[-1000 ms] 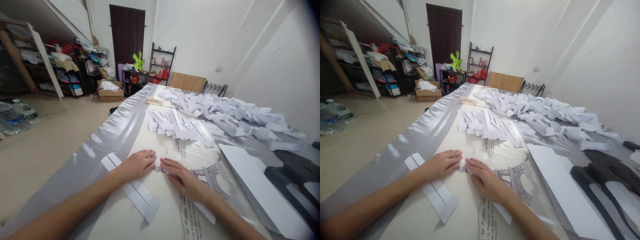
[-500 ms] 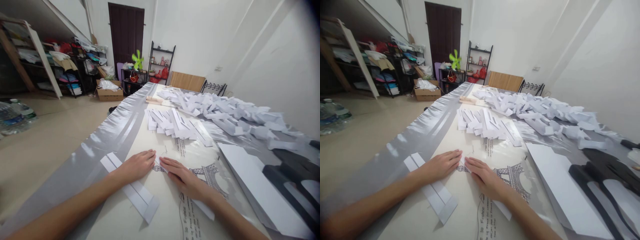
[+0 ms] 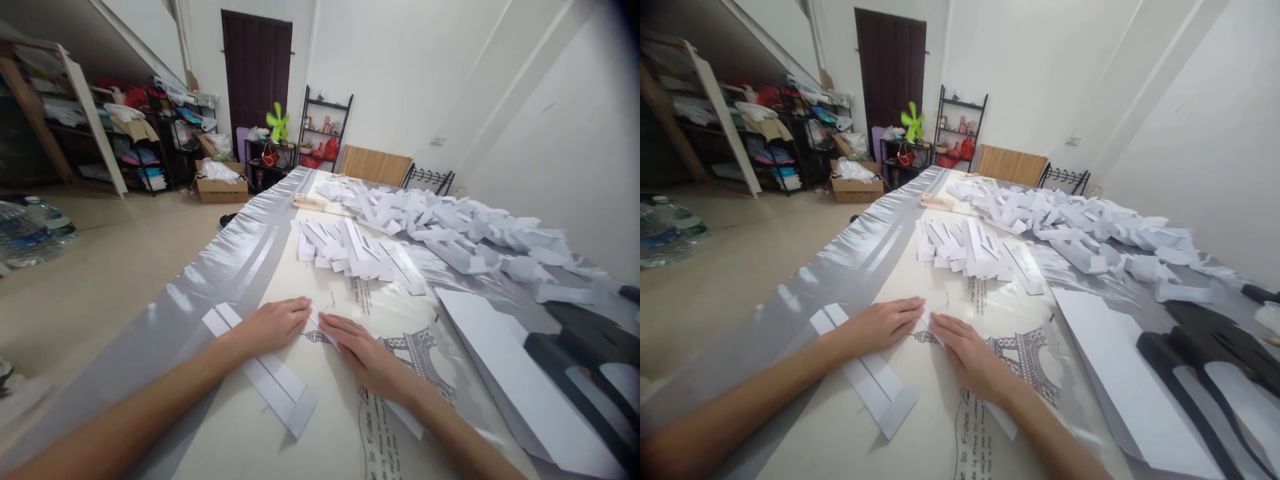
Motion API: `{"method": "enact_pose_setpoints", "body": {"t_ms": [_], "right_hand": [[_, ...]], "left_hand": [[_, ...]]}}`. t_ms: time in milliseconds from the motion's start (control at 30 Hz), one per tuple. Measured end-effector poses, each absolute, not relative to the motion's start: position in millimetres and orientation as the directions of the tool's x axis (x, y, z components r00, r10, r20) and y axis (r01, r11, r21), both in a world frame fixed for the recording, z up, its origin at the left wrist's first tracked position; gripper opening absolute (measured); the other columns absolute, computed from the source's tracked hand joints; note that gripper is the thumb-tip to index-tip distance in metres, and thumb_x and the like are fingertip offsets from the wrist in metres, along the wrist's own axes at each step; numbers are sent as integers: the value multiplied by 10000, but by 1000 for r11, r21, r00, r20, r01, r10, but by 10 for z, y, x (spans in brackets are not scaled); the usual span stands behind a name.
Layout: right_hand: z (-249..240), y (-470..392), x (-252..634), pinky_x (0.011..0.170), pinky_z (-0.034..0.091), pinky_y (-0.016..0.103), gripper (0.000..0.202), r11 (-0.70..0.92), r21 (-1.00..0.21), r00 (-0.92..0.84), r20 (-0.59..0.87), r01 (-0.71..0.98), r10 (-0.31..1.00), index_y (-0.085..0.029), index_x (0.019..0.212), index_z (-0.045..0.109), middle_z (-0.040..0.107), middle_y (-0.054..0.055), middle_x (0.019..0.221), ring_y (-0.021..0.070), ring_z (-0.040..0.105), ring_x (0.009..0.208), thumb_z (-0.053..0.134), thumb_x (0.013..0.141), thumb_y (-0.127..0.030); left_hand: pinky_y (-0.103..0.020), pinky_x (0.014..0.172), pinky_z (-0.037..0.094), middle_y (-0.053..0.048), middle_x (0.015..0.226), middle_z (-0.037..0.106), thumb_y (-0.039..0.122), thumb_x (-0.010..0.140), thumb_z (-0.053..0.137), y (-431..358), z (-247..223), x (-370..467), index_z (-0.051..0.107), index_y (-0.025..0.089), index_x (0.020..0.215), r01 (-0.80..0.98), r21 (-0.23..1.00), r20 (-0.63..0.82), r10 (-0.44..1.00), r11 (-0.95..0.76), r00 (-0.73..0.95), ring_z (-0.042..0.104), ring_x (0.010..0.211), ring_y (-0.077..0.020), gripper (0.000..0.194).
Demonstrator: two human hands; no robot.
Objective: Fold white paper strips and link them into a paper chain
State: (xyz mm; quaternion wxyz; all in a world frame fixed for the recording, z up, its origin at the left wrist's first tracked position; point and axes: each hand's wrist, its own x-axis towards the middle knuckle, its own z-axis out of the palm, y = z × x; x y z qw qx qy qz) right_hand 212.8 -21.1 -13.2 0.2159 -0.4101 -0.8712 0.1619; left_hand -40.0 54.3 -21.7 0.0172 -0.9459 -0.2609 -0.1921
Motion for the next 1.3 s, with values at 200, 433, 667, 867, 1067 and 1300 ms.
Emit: {"method": "enact_pose_setpoints", "body": {"t_ms": [200,433,667,867,1067,1300], "right_hand": [[-161,-153,2099,1121,465,507,444,595,-477,-523,291,647,801,-284,1434,534,552,38,1475,242,485,1386,418,1023,-165],[-193,-109,2198,1044,516,500,387,625,-448,-531,332,639,780,-324,1380,594,620,12,1402,257,570,1276,442,1038,-223],[-174,-172,2173,1039,509,509,416,631,-387,-547,313,673,776,-343,1436,531,571,-3,1455,264,541,1300,397,1060,-230],[-189,-144,2211,1075,481,503,406,632,-412,-556,302,656,774,-327,1432,532,562,-9,1465,248,509,1330,383,1066,-232],[-211,-136,2222,1100,462,485,421,623,-409,-552,291,666,781,-318,1457,497,558,4,1470,235,492,1349,387,1060,-227],[-205,-166,2105,1072,463,503,403,622,-350,-531,327,700,782,-270,1409,550,590,51,1432,255,534,1301,413,1041,-183]], "left_hand": [[-313,1085,487,-55,1427,591,252,1065,379,673,-168,-491,651,191,1294,454,152,332,478,-878,813,593,1281,-175,362],[-321,1099,471,-62,1406,611,250,1064,386,663,-188,-491,652,181,1286,471,113,349,479,-875,806,591,1281,-178,353],[-422,1107,443,-184,1309,643,180,1040,394,510,-196,-292,652,63,1172,512,-132,404,426,-849,810,553,1306,-274,313],[-442,998,494,-237,1270,636,289,1059,390,382,-231,-171,599,42,1209,604,-152,378,518,-783,767,595,1226,-324,357],[-463,1060,420,-218,1347,597,334,1076,313,404,-305,-218,535,80,1339,601,-60,412,529,-797,742,548,1282,-302,428],[-418,1058,435,-171,1345,594,318,1061,376,476,-254,-297,566,110,1336,608,-35,370,555,-793,745,576,1236,-278,393]]}}
